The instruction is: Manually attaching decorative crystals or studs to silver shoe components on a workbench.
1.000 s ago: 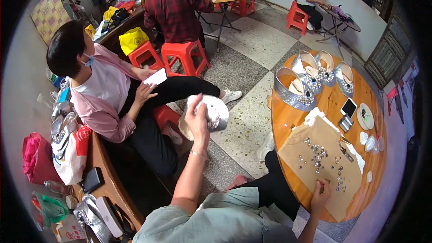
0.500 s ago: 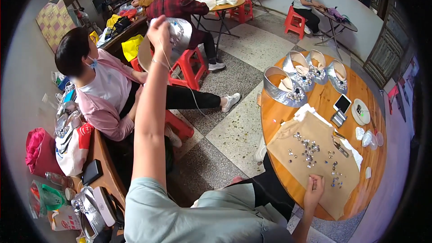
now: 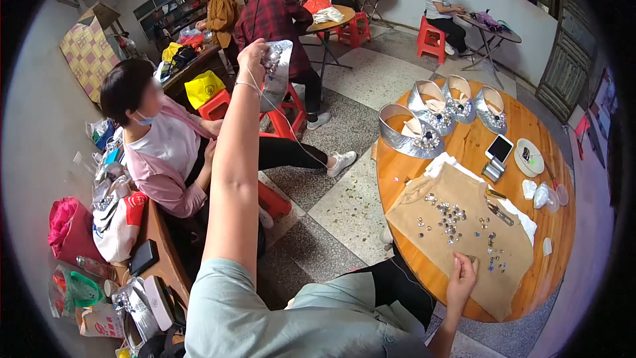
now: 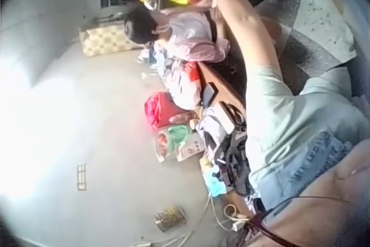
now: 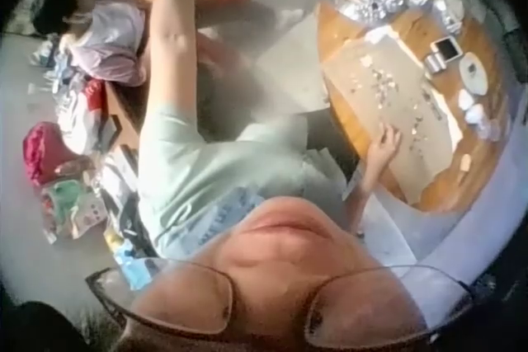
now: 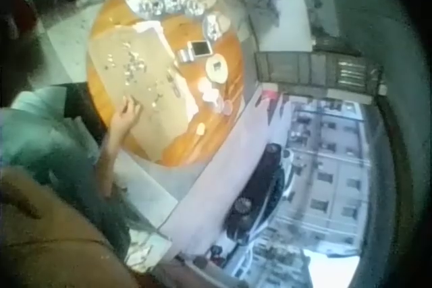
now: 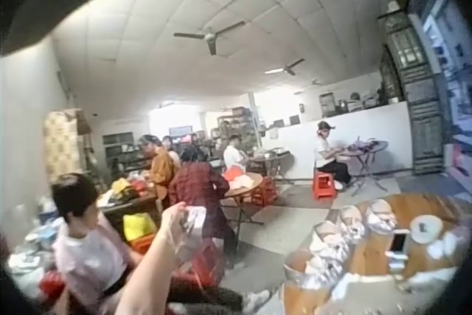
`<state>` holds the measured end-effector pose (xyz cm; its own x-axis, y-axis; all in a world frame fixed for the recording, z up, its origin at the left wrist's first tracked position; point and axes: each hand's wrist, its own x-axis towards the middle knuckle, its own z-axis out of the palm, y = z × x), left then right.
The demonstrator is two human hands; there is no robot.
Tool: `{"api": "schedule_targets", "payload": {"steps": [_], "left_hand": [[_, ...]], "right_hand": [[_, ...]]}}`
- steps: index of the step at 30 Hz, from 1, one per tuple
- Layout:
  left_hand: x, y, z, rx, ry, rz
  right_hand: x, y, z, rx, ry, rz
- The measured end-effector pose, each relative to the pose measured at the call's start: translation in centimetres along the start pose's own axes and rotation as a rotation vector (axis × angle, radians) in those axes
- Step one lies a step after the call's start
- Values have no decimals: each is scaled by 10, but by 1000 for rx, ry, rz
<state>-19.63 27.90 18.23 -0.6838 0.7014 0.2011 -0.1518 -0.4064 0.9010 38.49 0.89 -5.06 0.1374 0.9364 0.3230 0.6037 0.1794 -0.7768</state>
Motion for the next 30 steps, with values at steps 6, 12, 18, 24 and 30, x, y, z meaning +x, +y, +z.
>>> {"api": "schedule_targets", "payload": {"steps": [6, 12, 18, 24, 30], "left_hand": [[-2, 19, 10, -89, -7, 44], [4, 7, 4, -53, -69, -104], [-15, 8, 13, -46, -124, -64], [-145, -57, 9, -198, -241, -275], [-271, -107, -10, -358, -238, -524]], "right_hand": [[-1, 6, 2, -37, 17, -21], [3, -7, 5, 16, 47, 12], [5, 0, 6, 34, 46, -6], [5, -5, 5, 26, 32, 61], [5, -9, 4, 12, 16, 83]]}}
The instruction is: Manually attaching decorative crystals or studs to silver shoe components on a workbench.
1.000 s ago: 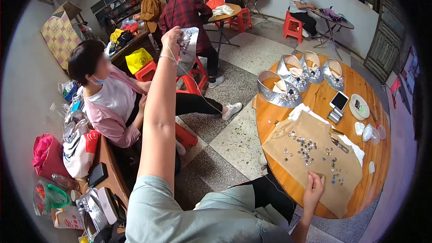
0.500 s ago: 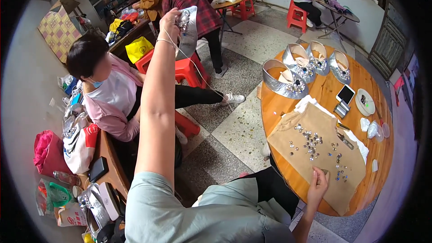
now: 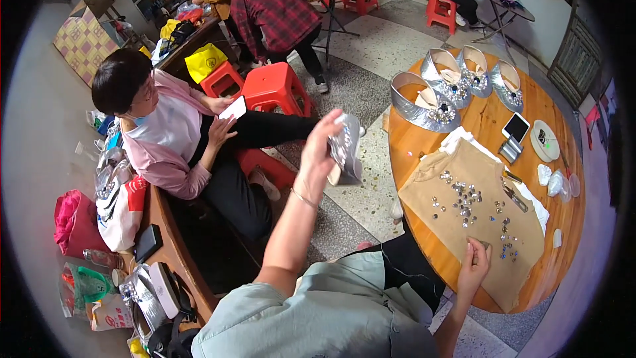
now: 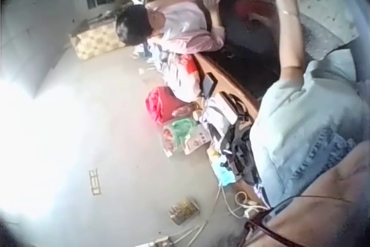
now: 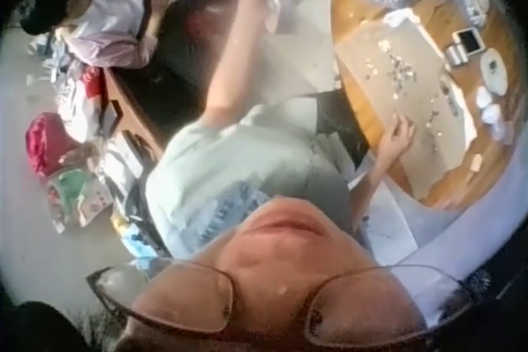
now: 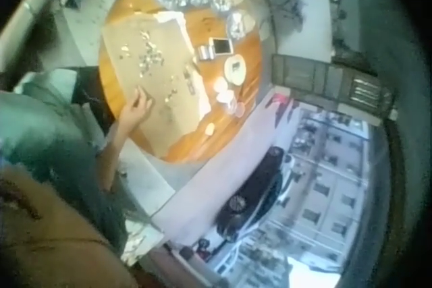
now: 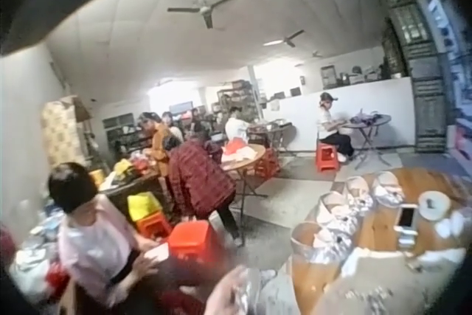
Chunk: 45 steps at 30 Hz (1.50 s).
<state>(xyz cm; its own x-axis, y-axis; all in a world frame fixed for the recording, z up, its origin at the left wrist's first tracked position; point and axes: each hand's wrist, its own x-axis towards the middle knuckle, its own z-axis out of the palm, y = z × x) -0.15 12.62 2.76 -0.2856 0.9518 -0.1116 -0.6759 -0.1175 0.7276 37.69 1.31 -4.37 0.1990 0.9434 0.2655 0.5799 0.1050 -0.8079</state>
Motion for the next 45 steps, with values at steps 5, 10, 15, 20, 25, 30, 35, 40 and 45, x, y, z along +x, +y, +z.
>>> {"api": "schedule_targets", "payload": {"steps": [5, 10, 15, 20, 25, 30, 35, 40, 45], "left_hand": [[-26, -34, -9, 14, 50, -37], [-57, -35, 19, 218, -58, 102], [-84, -34, 38, 360, -256, 154], [-99, -43, 42, 458, -448, 54], [-120, -50, 59, 555, -581, 68], [-133, -55, 64, 475, -524, 21], [-127, -56, 56, 304, -524, -176], [-122, -66, 45, 224, -482, -281], [-116, -77, 37, 177, -455, -302]], "right_hand": [[-7, 14, -2, -41, 2, 26], [0, 25, 8, 172, 67, -8], [6, -6, 15, 332, 195, 43], [12, -77, 23, 648, -111, 45], [20, -115, 45, 817, -275, 45], [15, -110, 59, 816, -165, -34], [11, -111, 52, 885, -210, 69], [9, -109, 53, 963, -125, 177], [8, -102, 58, 1050, -117, 241]]}}
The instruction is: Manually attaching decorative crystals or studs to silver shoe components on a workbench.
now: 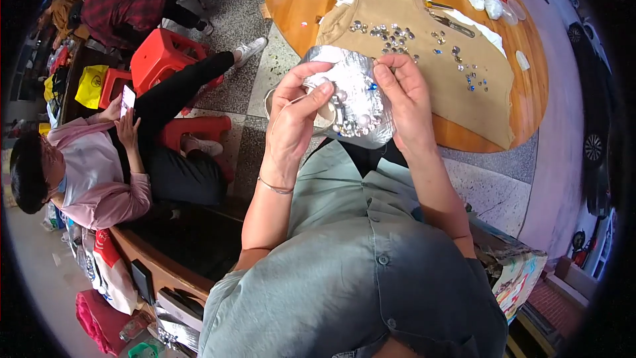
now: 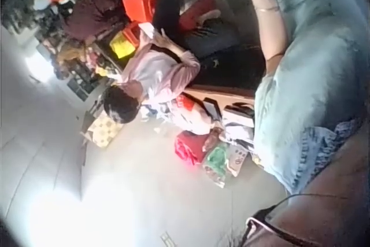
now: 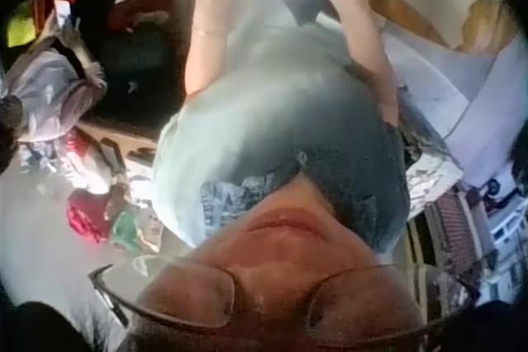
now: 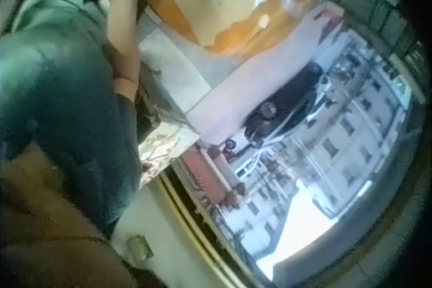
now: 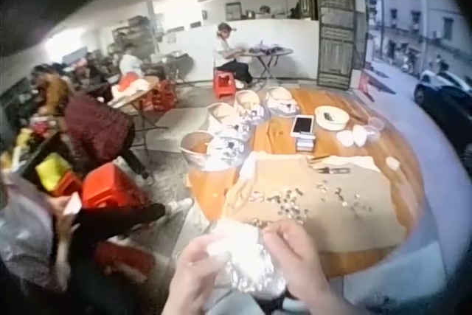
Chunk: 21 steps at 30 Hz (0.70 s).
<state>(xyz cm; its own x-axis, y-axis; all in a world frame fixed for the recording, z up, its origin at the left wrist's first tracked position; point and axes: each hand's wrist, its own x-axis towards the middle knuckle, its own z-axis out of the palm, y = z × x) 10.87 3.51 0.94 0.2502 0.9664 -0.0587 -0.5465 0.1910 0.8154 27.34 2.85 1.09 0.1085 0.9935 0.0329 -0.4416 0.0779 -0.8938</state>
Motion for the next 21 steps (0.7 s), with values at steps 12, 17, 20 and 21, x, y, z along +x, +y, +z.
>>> {"api": "schedule_targets", "payload": {"steps": [12, 17, 20, 21], "left_hand": [[2, -14, -7, -198, 88, 20], [-1, -16, -2, -233, 175, -18], [-1, -14, -4, -215, 107, -71], [-1, -13, -4, -206, 75, -97]], "right_hand": [[-4, 6, -7, 52, 114, -56], [-9, 8, -5, 30, 158, -66], [-4, 13, -9, -10, 152, -93], [-4, 15, -10, -31, 147, -105]]}}
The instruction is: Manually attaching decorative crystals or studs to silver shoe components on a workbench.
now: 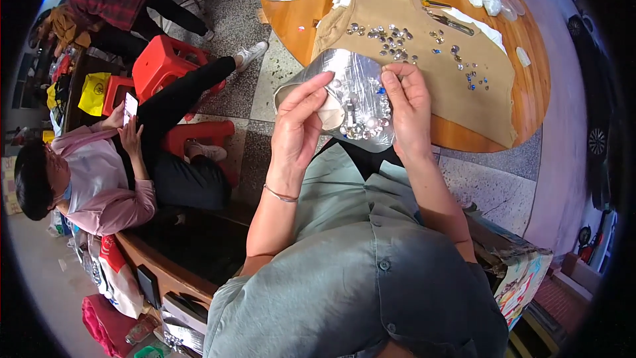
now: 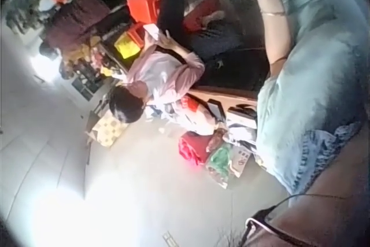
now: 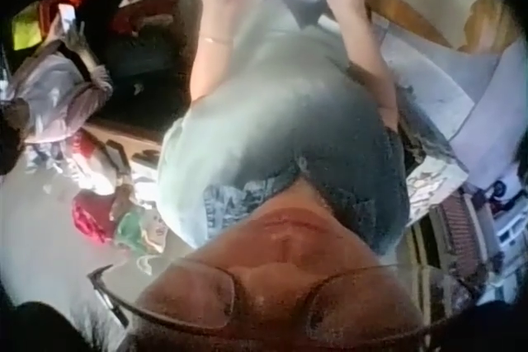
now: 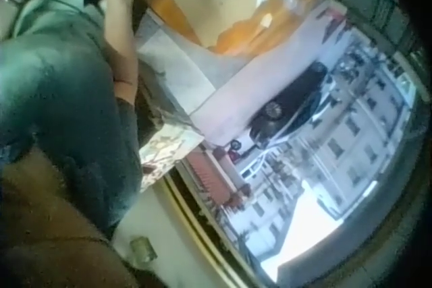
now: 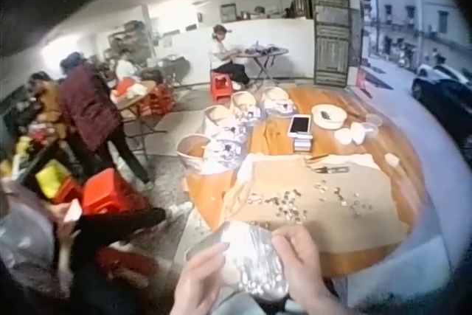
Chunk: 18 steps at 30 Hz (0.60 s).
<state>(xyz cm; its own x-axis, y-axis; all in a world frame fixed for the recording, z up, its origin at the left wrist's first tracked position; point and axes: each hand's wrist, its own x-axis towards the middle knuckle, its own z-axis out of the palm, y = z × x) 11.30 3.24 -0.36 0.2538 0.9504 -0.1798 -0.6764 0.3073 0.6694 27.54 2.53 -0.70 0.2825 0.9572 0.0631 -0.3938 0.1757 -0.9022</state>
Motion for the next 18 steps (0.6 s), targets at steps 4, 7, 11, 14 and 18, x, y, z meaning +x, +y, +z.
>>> {"api": "schedule_targets", "payload": {"steps": [4, 7, 11, 14, 18], "left_hand": [[-3, 2, 8, 191, 4, 79], [-5, 4, 15, 343, -11, 131], [-5, 6, 16, 334, -8, 94], [-3, 5, 10, 323, 28, 110], [0, 6, 2, 458, 107, 265]], "right_hand": [[-1, 4, 2, -91, 12, -28], [-2, 7, 4, -124, 5, -76], [-1, 9, 3, -187, -28, -105], [2, 4, -4, -268, -22, -166], [0, -25, -9, -288, -44, -146]]}}
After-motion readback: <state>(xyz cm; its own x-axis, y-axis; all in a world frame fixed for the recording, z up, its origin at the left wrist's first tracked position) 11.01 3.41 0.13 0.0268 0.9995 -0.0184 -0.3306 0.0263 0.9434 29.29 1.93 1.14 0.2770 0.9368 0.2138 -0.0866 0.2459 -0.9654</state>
